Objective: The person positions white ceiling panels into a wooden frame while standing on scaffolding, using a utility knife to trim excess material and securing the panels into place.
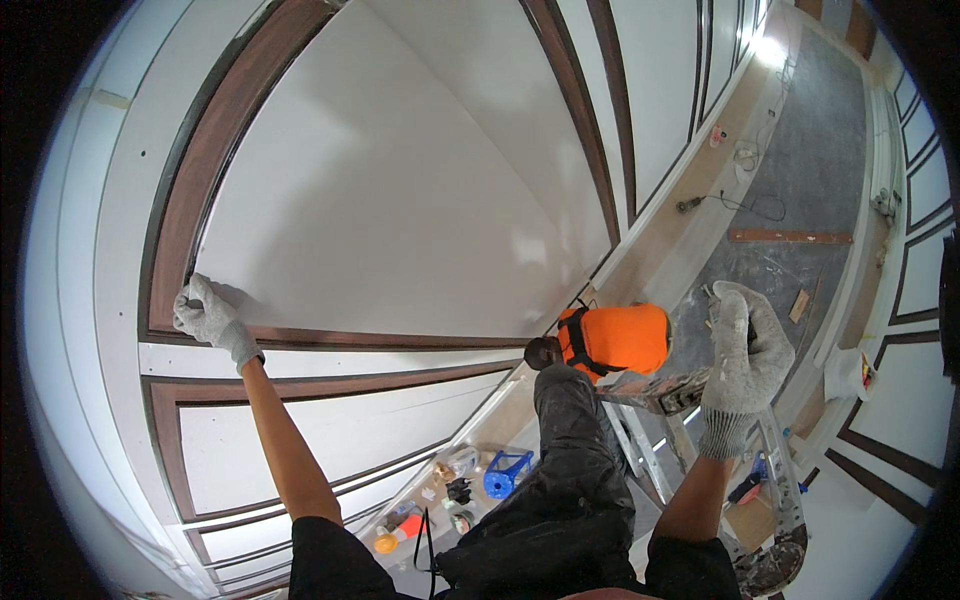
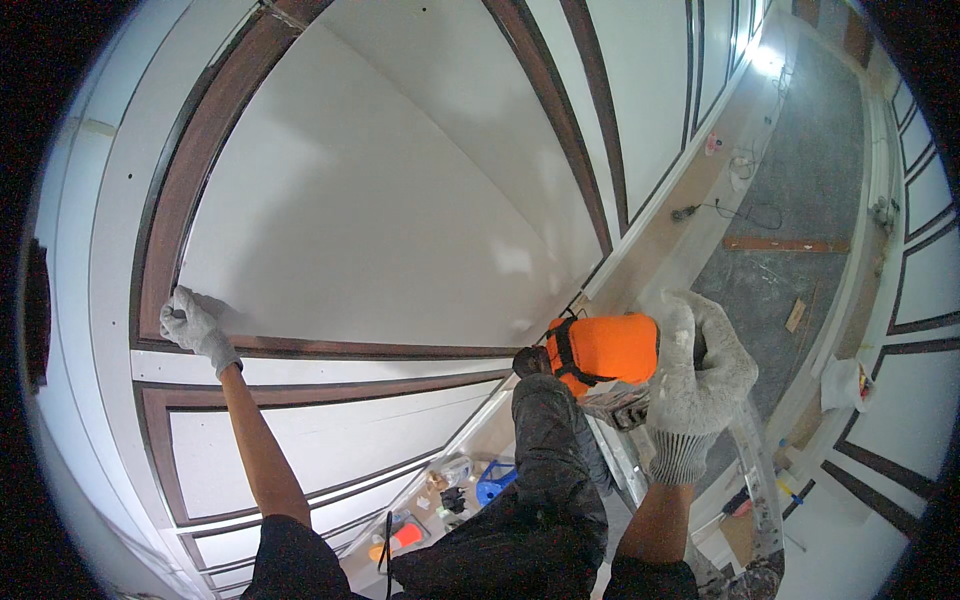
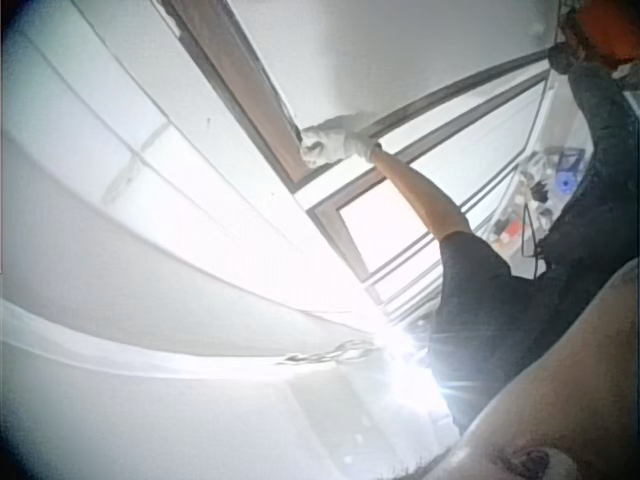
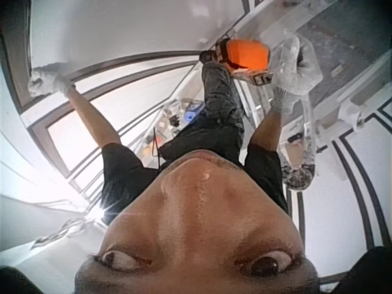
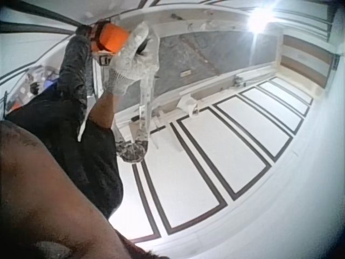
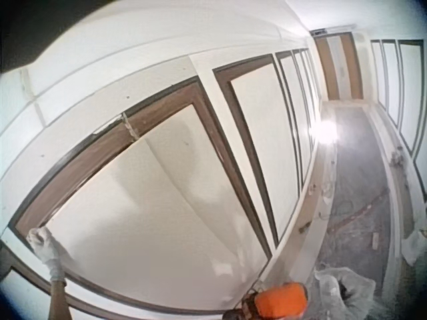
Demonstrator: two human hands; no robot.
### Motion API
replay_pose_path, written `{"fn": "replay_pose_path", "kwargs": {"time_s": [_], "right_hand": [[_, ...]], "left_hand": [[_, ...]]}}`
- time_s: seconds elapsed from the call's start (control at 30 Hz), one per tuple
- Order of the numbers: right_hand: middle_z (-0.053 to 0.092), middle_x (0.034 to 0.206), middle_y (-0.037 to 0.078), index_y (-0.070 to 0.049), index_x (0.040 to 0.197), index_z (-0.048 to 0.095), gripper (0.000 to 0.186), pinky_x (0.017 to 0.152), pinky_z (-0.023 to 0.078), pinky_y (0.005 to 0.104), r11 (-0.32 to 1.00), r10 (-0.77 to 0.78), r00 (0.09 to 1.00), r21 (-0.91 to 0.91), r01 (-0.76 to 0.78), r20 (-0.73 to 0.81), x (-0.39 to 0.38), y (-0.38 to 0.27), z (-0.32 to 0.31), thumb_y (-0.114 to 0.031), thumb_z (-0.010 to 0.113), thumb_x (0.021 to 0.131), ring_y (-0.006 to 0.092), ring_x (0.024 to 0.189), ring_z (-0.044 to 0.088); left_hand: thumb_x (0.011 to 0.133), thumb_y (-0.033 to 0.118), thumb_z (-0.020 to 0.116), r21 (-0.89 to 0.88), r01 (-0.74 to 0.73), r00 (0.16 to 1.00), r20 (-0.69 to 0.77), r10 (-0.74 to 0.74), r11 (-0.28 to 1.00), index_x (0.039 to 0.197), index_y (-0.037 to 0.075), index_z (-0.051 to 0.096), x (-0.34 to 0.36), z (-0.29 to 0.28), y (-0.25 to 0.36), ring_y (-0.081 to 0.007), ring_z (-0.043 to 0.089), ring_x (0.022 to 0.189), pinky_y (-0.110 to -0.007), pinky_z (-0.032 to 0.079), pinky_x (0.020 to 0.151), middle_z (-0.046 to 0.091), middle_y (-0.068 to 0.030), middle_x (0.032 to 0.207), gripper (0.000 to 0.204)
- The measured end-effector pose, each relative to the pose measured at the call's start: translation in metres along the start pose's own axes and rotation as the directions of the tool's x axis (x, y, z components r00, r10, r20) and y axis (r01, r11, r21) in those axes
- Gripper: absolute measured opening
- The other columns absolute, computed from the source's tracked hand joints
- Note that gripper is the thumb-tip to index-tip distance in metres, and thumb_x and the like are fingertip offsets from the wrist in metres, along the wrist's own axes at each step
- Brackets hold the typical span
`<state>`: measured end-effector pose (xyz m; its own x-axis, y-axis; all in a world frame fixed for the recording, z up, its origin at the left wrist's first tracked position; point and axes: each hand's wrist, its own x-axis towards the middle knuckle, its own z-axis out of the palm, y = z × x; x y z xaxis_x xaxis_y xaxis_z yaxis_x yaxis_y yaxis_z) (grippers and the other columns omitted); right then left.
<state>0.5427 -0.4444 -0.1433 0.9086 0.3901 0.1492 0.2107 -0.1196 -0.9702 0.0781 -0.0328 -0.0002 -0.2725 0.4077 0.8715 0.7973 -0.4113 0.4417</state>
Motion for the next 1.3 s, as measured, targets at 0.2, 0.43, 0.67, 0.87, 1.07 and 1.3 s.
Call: {"fn": "replay_pose_path", "kwargs": {"time_s": [0.2, 0.43, 0.67, 0.87, 1.07, 1.3], "right_hand": [[0.059, 0.070, -0.003, -0.001, 0.105, 0.077, 0.028, 0.056, 0.039, 0.0237, 0.989, -0.099, 0.995, -0.114, 0.096, -0.024, -0.003, 0.015, 0.001, -0.027, 0.066, 0.101, 0.0040, 0.061, 0.048], [0.067, 0.076, -0.003, -0.003, 0.108, 0.079, 0.027, 0.051, 0.032, 0.0214, 0.992, -0.060, 0.998, -0.115, 0.057, -0.027, 0.000, 0.007, 0.000, -0.026, 0.068, 0.101, 0.0012, 0.059, 0.043], [0.073, 0.085, -0.001, -0.004, 0.115, 0.079, 0.028, 0.052, 0.032, 0.0214, 0.986, -0.100, 0.993, -0.143, 0.090, -0.065, 0.002, 0.025, 0.000, -0.026, 0.069, 0.101, 0.0010, 0.058, 0.041], [0.074, 0.089, 0.001, -0.003, 0.115, 0.078, 0.028, 0.055, 0.037, 0.0219, 0.993, -0.056, 0.998, -0.107, 0.054, -0.011, 0.000, 0.016, -0.001, -0.026, 0.067, 0.102, 0.0022, 0.064, 0.048], [0.074, 0.100, 0.007, 0.000, 0.116, 0.076, 0.030, 0.076, 0.052, 0.0270, 0.993, 0.022, 0.999, 0.115, -0.026, 0.037, -0.006, -0.003, 0.005, -0.025, 0.065, 0.104, 0.0113, 0.087, 0.063], [0.072, 0.097, 0.005, 0.002, 0.111, 0.076, 0.031, 0.083, 0.048, 0.0280, 0.998, 0.038, 0.999, -0.058, -0.037, 0.015, -0.002, 0.006, 0.004, -0.025, 0.063, 0.104, 0.0118, 0.089, 0.061]], "left_hand": [[0.090, 0.047, 0.077, 0.205, -0.074, 0.996, -0.039, 0.084, 0.976, 0.102, 0.002, 0.065, -0.009, -0.004, -0.003, -0.0275, 0.059, 0.097, -0.048, 0.052, 0.081, 0.050, -0.0132, 0.105, 0.048], [0.086, 0.036, 0.084, -0.022, -0.061, 0.998, -0.015, 0.061, 0.998, 0.096, -0.001, 0.062, 0.003, -0.002, -0.018, -0.0251, 0.056, 0.093, -0.041, 0.053, 0.080, 0.048, -0.0133, 0.109, 0.044], [0.086, 0.029, 0.084, -0.045, -0.112, 0.993, -0.037, 0.111, 0.993, 0.088, -0.003, 0.065, 0.000, -0.001, -0.021, -0.0223, 0.057, 0.087, -0.037, 0.053, 0.072, 0.052, -0.0125, 0.101, 0.037], [0.086, 0.032, 0.084, -0.025, -0.119, 0.991, -0.062, 0.117, 0.993, 0.090, 0.000, 0.063, -0.020, 0.001, 0.001, -0.0212, 0.057, 0.089, -0.039, 0.054, 0.075, 0.049, -0.0100, 0.105, 0.039], [0.085, 0.031, 0.085, -0.005, -0.013, 1.000, 0.025, 0.013, 1.000, 0.094, 0.004, 0.059, -0.008, 0.010, 0.025, -0.0222, 0.054, 0.097, -0.043, 0.053, 0.083, 0.043, -0.0093, 0.110, 0.038], [0.088, 0.030, 0.083, -0.051, 0.015, 1.000, 0.007, -0.015, 0.999, 0.105, -0.001, 0.064, -0.008, 0.003, 0.033, -0.0264, 0.054, 0.103, -0.042, 0.052, 0.088, 0.045, -0.0122, 0.116, 0.040]]}}
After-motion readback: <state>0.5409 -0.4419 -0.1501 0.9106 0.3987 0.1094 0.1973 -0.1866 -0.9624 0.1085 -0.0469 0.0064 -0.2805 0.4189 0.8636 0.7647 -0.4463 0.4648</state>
